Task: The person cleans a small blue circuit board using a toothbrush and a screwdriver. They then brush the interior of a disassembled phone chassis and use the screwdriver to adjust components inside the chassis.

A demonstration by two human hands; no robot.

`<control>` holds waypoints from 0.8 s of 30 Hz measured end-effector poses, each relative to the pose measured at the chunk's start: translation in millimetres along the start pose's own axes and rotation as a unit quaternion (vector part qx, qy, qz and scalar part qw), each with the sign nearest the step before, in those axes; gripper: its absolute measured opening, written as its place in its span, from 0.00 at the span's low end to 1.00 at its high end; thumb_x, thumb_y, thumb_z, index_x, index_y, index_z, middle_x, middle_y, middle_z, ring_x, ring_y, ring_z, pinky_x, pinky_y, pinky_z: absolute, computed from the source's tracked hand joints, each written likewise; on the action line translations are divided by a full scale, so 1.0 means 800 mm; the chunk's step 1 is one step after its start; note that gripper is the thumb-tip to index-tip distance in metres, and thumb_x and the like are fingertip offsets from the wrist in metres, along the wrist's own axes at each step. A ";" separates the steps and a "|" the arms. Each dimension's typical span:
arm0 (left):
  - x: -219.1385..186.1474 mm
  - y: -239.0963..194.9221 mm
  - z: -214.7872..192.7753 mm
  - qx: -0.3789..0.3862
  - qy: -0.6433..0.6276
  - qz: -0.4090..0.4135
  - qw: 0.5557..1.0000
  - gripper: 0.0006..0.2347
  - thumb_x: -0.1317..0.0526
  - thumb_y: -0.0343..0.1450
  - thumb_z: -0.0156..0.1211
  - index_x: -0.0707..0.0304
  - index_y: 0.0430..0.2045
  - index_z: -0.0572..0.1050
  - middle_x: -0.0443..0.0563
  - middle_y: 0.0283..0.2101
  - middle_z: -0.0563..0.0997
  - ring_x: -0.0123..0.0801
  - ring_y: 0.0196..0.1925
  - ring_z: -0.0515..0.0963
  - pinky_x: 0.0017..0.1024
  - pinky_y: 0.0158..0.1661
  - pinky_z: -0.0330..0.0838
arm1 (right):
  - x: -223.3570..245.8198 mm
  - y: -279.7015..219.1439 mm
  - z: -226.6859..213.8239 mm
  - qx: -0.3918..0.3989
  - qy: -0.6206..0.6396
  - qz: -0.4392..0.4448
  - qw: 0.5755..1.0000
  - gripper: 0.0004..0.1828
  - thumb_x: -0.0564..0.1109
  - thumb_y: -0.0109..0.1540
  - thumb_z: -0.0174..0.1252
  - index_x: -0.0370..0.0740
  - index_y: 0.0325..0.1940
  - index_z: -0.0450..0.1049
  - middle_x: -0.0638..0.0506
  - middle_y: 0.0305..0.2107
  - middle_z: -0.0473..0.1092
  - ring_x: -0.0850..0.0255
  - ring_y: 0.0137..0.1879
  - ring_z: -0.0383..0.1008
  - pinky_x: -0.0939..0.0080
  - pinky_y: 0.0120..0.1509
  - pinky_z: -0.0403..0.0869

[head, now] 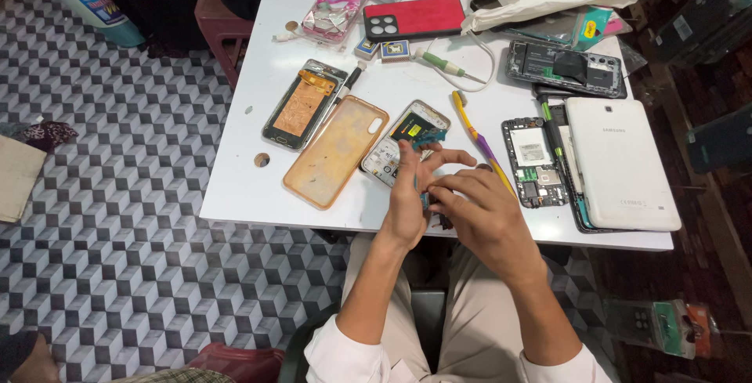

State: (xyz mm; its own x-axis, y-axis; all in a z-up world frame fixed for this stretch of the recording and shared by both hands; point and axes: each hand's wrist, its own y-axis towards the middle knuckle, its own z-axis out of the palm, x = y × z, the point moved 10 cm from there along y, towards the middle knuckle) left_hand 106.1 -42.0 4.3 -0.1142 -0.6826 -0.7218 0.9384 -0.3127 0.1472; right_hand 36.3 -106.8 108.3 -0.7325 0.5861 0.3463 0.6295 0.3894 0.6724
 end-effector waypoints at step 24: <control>-0.017 -0.001 -0.009 -0.065 -0.124 0.009 0.990 0.26 0.36 0.81 0.34 0.57 0.25 0.61 0.58 0.33 0.72 0.43 0.37 0.76 0.37 0.31 0.73 | -0.099 -0.028 -0.104 -0.089 -0.098 0.231 0.964 0.10 0.33 0.61 0.66 0.32 0.47 0.79 0.43 0.39 0.77 0.53 0.43 0.75 0.57 0.44 0.73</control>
State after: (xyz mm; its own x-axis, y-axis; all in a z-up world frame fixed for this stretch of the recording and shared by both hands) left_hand 109.2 -27.5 8.8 -0.1584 -0.8340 -0.5285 0.9731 -0.2224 0.0593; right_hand 58.4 -221.2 120.1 -0.3101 0.7980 0.5168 0.8096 -0.0632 0.5835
